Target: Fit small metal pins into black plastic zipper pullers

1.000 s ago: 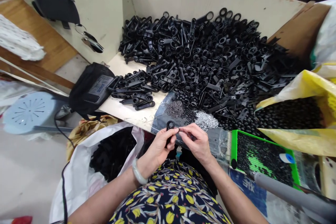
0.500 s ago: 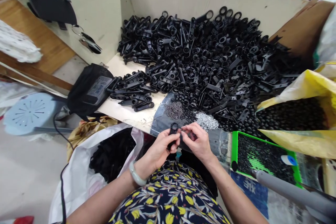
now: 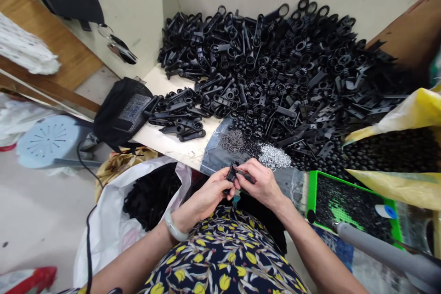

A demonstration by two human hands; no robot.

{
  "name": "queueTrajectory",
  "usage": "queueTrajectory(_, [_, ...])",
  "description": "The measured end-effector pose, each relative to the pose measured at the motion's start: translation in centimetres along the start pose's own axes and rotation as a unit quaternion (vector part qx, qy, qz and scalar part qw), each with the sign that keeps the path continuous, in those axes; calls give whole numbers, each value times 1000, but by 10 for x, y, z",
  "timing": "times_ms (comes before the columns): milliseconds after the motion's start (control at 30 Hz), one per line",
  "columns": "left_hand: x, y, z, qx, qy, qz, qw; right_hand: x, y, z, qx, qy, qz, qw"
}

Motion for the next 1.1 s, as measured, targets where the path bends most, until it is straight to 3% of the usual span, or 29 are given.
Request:
queueTrajectory(267, [1, 4, 4, 45, -10, -16, 999, 0, 7, 1, -16, 17, -8, 1000])
queueTrajectory(700, [7, 10, 11, 91, 10, -50, 995, -6, 16, -7, -12, -26, -84, 996])
queueTrajectory(1100, [6, 5, 12, 113, 31, -43, 992, -6, 10, -4, -16, -25, -53, 998])
Point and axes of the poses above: each hand's wrist, its own x-axis towards the middle knuckle, its own z-axis out of the back of the hand, y = z × x, the point moved 4 cm from there along x, towards the middle knuckle, and after that the axes turned 6 degrees about -z, right-handed, at the moved point
